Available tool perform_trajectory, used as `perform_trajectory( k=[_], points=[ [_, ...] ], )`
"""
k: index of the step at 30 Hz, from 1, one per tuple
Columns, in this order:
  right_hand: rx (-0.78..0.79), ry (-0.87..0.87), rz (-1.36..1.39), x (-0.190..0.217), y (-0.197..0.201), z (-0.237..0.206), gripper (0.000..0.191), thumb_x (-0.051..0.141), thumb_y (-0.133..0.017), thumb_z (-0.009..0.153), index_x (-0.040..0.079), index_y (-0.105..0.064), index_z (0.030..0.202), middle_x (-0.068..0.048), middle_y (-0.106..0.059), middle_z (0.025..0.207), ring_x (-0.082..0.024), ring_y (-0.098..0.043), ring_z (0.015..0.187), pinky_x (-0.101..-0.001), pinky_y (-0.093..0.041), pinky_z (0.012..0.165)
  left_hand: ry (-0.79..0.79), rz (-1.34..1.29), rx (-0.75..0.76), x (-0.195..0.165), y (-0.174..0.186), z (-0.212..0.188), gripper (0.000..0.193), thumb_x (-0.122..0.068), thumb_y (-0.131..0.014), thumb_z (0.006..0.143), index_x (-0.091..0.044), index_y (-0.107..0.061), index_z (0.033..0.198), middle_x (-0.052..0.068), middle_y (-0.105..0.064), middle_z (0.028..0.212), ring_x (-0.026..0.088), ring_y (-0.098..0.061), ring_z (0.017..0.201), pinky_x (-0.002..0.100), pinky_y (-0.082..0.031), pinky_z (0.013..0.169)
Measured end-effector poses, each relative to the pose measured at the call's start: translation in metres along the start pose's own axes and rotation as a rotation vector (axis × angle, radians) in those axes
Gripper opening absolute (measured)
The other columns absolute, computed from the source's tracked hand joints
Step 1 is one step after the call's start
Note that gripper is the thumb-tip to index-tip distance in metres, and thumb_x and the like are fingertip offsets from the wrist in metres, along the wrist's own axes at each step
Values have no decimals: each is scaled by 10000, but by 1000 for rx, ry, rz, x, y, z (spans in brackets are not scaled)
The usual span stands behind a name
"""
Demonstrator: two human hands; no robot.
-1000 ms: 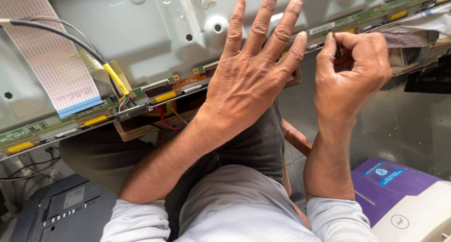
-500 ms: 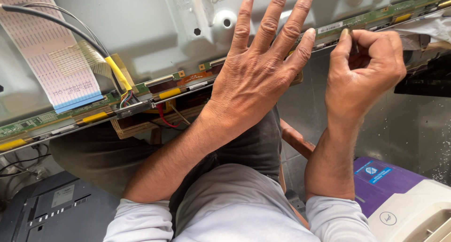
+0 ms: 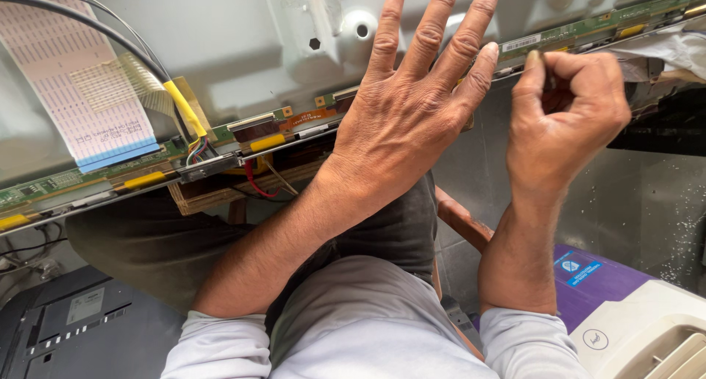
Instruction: The person sits at a repair bench with a disassembled TV panel and works on the LED backlight strip along its edge. They hold the strip steady with one hand while using a small razor blade in the other hand to scrape and rework contacts on the strip, at one point checking a multimeter placed under the bench before resuming scraping along the strip.
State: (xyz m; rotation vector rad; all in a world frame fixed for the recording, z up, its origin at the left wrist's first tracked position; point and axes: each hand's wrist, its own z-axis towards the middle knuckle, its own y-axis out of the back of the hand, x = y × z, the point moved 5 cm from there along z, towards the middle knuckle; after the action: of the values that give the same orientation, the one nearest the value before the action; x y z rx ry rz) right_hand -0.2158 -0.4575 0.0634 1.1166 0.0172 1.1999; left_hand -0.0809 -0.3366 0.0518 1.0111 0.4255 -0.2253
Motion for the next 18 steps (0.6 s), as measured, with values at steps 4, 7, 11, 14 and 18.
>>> perform_trajectory(
  k=[4,7,11,14,18],
  points=[
    [6,19,-28,2,2,0,152,-67,-779,1077,-52,-666,977,-62,-585,930,-91,-544,746,-231,-443,638,3,0,13,0,1,0,405,-119,-654,1041,19,-619,1420,154,-253,1678,380,-183,1607,678,-113,1335],
    [28,-55,59,0,0,0,175,-36,-794,1083,-53,-661,971,-60,-581,933,-85,-537,734,-230,-435,623,4,-15,15,0,1,1,405,-108,-647,1042,15,-618,1427,153,-258,1702,379,-186,1605,679,-114,1334],
    [1,16,0,6,1,3,120,-70,-758,1063,-53,-666,988,-64,-583,943,-93,-545,754,-233,-447,646,16,-38,11,0,1,2,405,-111,-643,1059,8,-616,1445,147,-259,1684,370,-188,1581,665,-114,1314],
    [18,53,-42,11,-1,1,170,-61,-804,1085,-46,-669,981,-68,-569,928,-103,-524,733,-243,-423,623,15,-26,18,0,0,1,411,-133,-658,1069,9,-620,1453,149,-266,1705,380,-195,1600,683,-118,1326],
    [14,33,28,11,-1,1,93,-78,-745,1039,-41,-665,1011,-66,-572,969,-87,-545,749,-235,-446,636,14,-22,-7,-1,-2,2,371,-120,-657,1075,-4,-620,1425,137,-260,1682,368,-190,1610,658,-117,1315]
  ],
)
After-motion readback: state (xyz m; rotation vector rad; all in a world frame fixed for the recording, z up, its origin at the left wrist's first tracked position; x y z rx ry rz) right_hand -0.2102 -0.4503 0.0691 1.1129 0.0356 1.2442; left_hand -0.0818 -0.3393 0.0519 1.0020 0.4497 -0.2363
